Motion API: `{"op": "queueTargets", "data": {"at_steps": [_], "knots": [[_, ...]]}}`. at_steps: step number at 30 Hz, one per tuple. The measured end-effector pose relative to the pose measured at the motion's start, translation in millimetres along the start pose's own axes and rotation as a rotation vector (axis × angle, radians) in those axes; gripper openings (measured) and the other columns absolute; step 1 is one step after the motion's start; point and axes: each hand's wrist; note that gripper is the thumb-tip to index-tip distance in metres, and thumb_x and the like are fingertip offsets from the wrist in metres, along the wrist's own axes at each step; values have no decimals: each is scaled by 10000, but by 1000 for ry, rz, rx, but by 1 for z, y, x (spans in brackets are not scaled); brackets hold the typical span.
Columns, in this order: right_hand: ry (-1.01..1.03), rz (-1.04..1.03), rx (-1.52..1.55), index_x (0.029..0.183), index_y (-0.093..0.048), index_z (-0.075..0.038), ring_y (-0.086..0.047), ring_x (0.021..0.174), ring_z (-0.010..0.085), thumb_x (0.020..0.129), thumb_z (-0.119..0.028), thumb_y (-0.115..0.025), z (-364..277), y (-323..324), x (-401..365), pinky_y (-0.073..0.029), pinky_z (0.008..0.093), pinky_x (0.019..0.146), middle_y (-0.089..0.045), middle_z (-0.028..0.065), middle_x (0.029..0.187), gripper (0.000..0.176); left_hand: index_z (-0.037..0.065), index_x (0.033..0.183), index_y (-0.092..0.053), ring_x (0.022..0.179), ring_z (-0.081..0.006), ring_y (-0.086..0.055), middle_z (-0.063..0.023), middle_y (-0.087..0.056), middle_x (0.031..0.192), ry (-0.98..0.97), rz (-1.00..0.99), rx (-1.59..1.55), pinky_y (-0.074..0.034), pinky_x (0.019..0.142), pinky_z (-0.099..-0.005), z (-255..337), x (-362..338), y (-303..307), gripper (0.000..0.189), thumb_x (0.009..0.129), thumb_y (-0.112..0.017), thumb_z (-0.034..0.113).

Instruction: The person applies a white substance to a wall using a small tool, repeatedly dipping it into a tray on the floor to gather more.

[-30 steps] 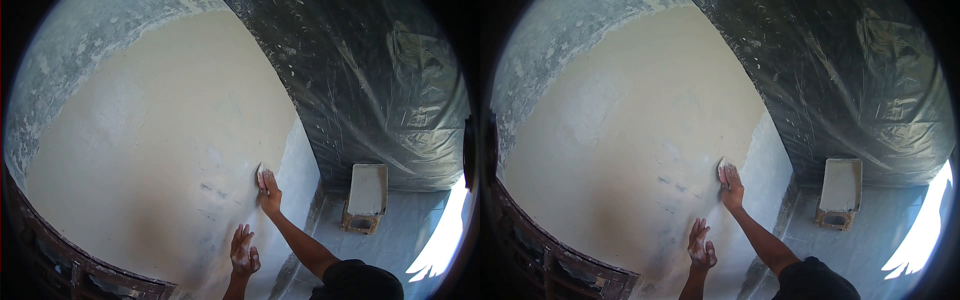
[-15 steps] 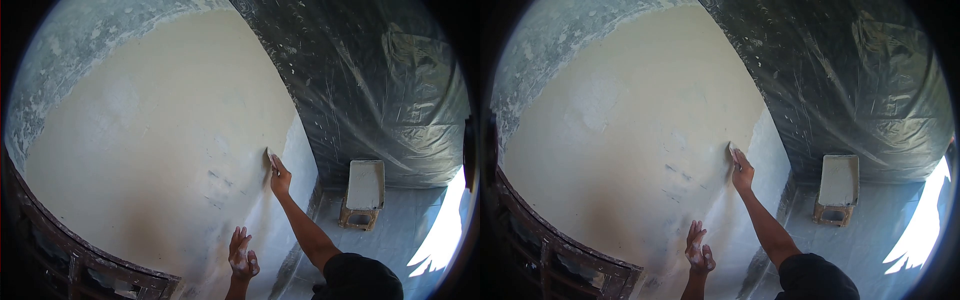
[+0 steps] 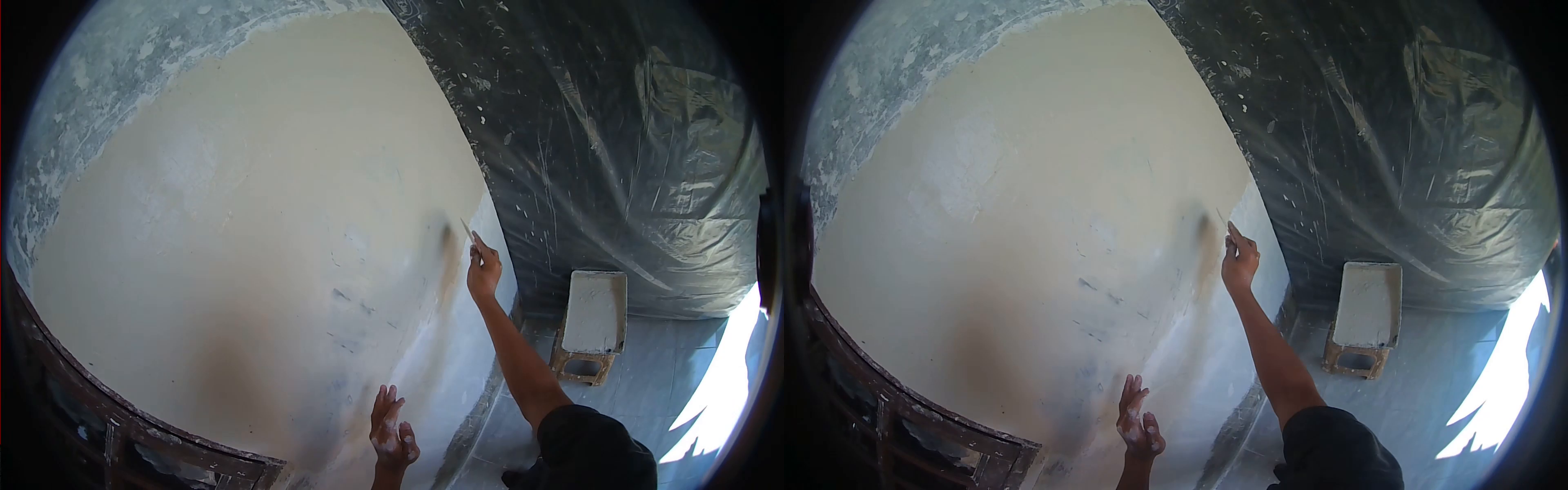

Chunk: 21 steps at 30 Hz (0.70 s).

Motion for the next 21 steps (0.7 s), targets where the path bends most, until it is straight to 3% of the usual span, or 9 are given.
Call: {"op": "queueTargets", "data": {"at_steps": [4,6,7,12,14,15,17,19,21], "knots": [[-79,-66,51,1316,-657,-152,-631,1077,281,896,-9,-635,36,-39,-20,-457,426,999,-719,81,1175,444,-61,1191,-595,1300,-496,-516,-316,-617,1277,20,-53,55,-409,1094,-552,1,-3,-1,409,1003,-403,247],[53,-114,54,1349,-625,-95,-590,1212,349,815,48,-619,9,-23,-96,-426,421,1078,-640,119,1352,554,-71,1196,-586,1293,-509,-516,-319,-608,1288,8,-32,86,-417,1088,-553,3,1,-1,412,999,-407,243],[212,-178,44,1373,-601,-81,-542,1258,354,806,122,-609,-5,-3,-141,-453,405,1043,-628,135,1362,602,-71,1196,-586,1293,-509,-516,-319,-608,1288,9,-35,83,-417,1088,-553,3,3,-3,412,999,-407,243],[23,-639,188,1210,-707,-109,-619,1188,337,842,48,-672,-36,111,-316,-510,414,960,-695,144,1237,402,-105,1197,-566,1270,-560,-506,-346,-579,1299,1,17,53,-426,1078,-593,4,12,-18,410,967,-394,188],[-436,-838,139,1156,-718,-98,-697,1016,313,911,-36,-669,-39,144,-317,-534,404,887,-735,147,1092,257,-111,1199,-562,1277,-545,-511,-352,-574,1300,15,21,22,-426,1080,-585,13,11,-31,400,960,-399,165],[-514,-751,89,1144,-721,-103,-713,934,349,926,-95,-674,-26,145,-300,-551,374,818,-735,162,1044,223,-111,1199,-562,1277,-545,-511,-352,-574,1300,43,10,18,-426,1080,-585,18,7,-40,400,960,-399,165],[-765,-636,183,1110,-698,-16,-692,748,218,984,-144,-608,55,133,-271,-546,338,725,-727,91,867,201,-109,1202,-559,1294,-531,-504,-353,-566,1312,112,25,-44,-415,1092,-574,25,3,-66,394,959,-398,156],[-1100,-473,538,1183,-654,-23,-678,898,171,1013,-138,-566,56,159,-185,-555,342,792,-711,70,1037,223,-110,1207,-555,1283,-500,-534,-350,-558,1328,170,28,-85,-440,1074,-548,35,-3,-101,382,967,-404,144],[-1160,-408,568,1212,-628,-25,-679,964,217,1004,-90,-544,85,192,-137,-551,386,837,-696,94,1082,234,-95,1185,-557,1194,-445,-625,-313,-601,1282,364,59,-248,-511,997,-507,41,-10,-148,327,973,-437,122]]}}
Point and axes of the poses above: each hand's wrist, its own x-axis towards the middle knuckle, its own y-axis out of the back of the hand, z = x × y
